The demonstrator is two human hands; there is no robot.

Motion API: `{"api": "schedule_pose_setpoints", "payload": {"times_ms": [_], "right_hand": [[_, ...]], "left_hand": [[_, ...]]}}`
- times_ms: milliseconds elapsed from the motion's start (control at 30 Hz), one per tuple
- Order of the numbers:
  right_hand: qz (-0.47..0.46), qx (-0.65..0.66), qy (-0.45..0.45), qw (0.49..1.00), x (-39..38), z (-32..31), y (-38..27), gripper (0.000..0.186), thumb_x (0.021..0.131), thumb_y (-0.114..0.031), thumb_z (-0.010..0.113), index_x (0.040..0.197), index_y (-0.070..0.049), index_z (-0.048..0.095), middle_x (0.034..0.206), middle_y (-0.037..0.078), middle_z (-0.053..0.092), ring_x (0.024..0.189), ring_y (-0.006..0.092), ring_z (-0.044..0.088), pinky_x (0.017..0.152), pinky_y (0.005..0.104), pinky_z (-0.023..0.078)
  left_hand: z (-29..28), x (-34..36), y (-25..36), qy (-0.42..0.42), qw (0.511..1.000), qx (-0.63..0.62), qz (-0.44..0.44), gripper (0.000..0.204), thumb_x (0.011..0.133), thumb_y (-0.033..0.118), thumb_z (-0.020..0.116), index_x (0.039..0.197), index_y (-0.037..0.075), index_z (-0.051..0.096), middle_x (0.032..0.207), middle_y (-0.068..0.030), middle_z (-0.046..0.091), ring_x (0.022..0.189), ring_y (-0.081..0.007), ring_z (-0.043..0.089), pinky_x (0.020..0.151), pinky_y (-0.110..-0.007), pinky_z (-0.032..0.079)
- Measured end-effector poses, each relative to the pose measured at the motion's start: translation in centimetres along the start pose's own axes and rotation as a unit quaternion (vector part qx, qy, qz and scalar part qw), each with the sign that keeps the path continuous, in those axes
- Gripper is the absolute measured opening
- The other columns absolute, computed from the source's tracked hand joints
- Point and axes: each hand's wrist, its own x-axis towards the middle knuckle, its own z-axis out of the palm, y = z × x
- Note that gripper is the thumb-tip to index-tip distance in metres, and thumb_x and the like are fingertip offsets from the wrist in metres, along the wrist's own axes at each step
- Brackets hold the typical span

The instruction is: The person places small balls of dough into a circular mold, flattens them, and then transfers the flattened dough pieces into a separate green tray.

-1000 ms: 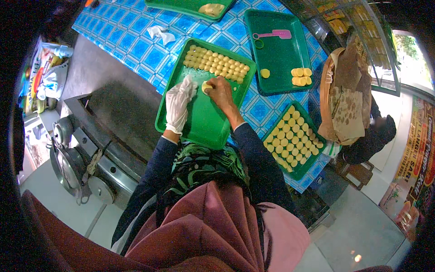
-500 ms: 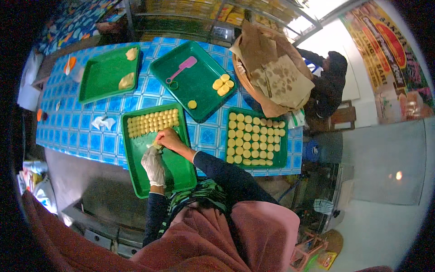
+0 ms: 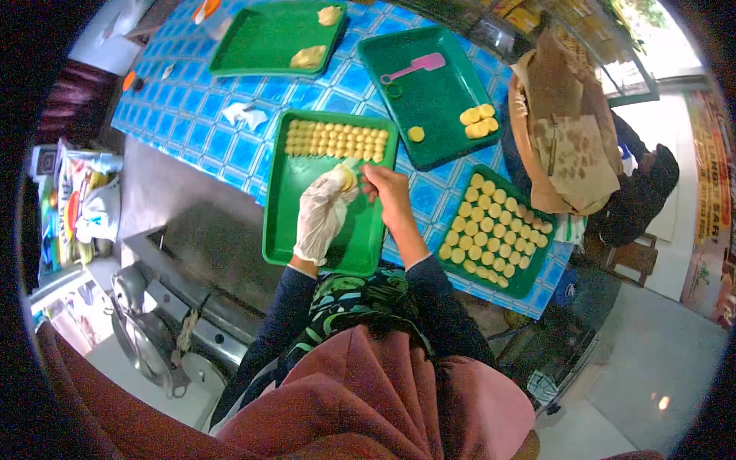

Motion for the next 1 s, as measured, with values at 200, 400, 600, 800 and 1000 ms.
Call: {"api": "schedule_pose_setpoints", "payload": {"times_ms": [200,400,600,800,1000], "right_hand": [[0.067,0.094,-0.074,0.991,-0.3,-1.0,0.2,0.024,0.094,-0.017,0.074,0.106,0.003,0.075,0.077,0.003,0.069,0.061,0.0121,0.061,0.052,0.0254,0.045],[0.099,0.163,-0.082,0.978,-1.1,-1.2,-0.5,0.02,0.094,-0.012,0.074,0.106,0.003,0.074,0.077,0.004,0.068,0.061,0.0112,0.061,0.051,0.0254,0.046],[0.067,0.124,-0.098,0.985,-1.1,-1.2,1.2,0.018,0.095,-0.015,0.073,0.103,0.001,0.073,0.08,0.005,0.069,0.061,0.0132,0.062,0.051,0.0271,0.048],[0.121,0.198,-0.092,0.968,-1.3,-0.6,2.0,0.012,0.096,-0.007,0.071,0.104,0.002,0.068,0.08,0.007,0.068,0.065,0.015,0.064,0.055,0.0289,0.049],[0.11,0.17,-0.076,0.976,-1.2,-0.1,2.2,0.011,0.09,-0.005,0.076,0.097,0.001,0.071,0.075,0.005,0.066,0.06,0.0144,0.061,0.051,0.0279,0.047]], "left_hand": [[0.6,-0.6,-0.3,0.008,0.996,0.084,-0.008,0.043,0.096,0.005,0.07,0.133,-0.012,0.057,0.115,-0.0143,0.068,0.093,-0.0184,0.07,0.087,-0.031,0.057],[0.6,-1.1,-0.1,0.002,0.996,0.084,0.025,0.058,0.094,-0.001,0.069,0.147,-0.005,0.046,0.113,-0.0126,0.069,0.097,-0.0175,0.069,0.085,-0.029,0.057],[-0.9,-1.1,-0.1,0.024,0.988,0.154,-0.018,0.063,0.093,0.003,0.072,0.147,-0.011,0.043,0.114,-0.0139,0.07,0.095,-0.0156,0.069,0.084,-0.026,0.056],[-1.8,-1.7,-0.2,0.026,0.995,0.099,-0.004,0.059,0.093,0.005,0.072,0.142,-0.014,0.046,0.119,-0.0161,0.069,0.099,-0.0173,0.069,0.085,-0.027,0.057],[-1.1,-2.4,-0.5,0.075,0.993,0.092,0.015,0.051,0.094,0.009,0.073,0.135,-0.013,0.053,0.119,-0.0155,0.069,0.103,-0.0177,0.07,0.09,-0.028,0.057]]}}
